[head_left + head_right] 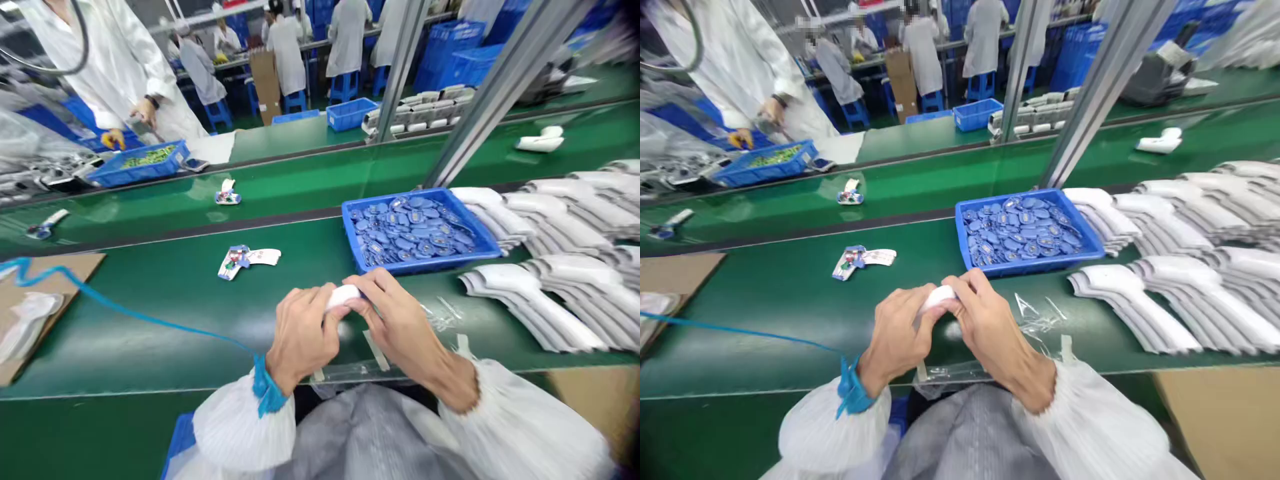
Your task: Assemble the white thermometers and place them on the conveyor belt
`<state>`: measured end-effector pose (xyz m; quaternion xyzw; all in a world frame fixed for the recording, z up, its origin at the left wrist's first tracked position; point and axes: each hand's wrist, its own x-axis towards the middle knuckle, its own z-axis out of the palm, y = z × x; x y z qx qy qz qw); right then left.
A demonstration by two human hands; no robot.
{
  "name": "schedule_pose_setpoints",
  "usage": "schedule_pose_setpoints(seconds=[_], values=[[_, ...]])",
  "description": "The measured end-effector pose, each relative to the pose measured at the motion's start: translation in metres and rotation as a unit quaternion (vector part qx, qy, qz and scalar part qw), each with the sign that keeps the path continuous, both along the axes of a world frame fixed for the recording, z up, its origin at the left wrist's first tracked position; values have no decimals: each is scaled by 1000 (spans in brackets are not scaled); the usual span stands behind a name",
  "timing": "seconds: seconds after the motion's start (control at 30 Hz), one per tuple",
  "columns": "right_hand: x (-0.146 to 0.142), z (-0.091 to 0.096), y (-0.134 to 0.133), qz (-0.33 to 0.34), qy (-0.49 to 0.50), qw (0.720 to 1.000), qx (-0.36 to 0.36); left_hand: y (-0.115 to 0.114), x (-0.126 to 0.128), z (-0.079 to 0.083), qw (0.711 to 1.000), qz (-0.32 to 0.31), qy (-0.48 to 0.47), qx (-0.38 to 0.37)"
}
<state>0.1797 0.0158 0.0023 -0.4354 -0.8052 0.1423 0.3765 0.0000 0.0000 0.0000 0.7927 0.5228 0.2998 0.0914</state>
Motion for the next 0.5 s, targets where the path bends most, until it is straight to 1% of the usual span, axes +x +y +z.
schedule_pose_setpoints(seconds=[0.03,0.07,0.1,0.13,0.17,0.2,0.27,0.3,0.33,0.4,0.43,0.47,0.5], values=[[6,0,-3,13,-4,1000,2,-3,-1,2,1000,-26,-4,-10],[11,0,-6,23,-9,1000,0,-6,-1,3,999,-38,-11,-16],[16,0,-9,32,-15,999,-4,-9,-1,3,999,-36,-22,-16],[20,0,-12,39,-21,999,-12,-11,0,2,999,-20,-36,-12],[22,-1,-16,47,-27,998,-26,-12,1,-2,998,17,-60,-4],[23,-2,-20,49,-35,997,-43,-12,3,-6,994,66,-82,11],[20,-5,-28,44,-59,995,-73,-8,9,-17,980,163,-102,58],[17,-8,-32,37,-78,994,-73,-4,12,-22,974,187,-97,83],[12,-10,-35,28,-99,993,-60,0,14,-27,972,192,-87,104],[4,-16,-42,9,-130,991,-13,8,16,-30,975,168,-71,126],[0,-18,-44,-2,-134,991,5,11,15,-29,979,149,-67,124],[-2,-19,-46,-12,-127,992,6,12,13,-26,983,131,-64,108],[-3,-20,-47,-21,-109,994,-18,11,10,-22,988,117,-63,81]])
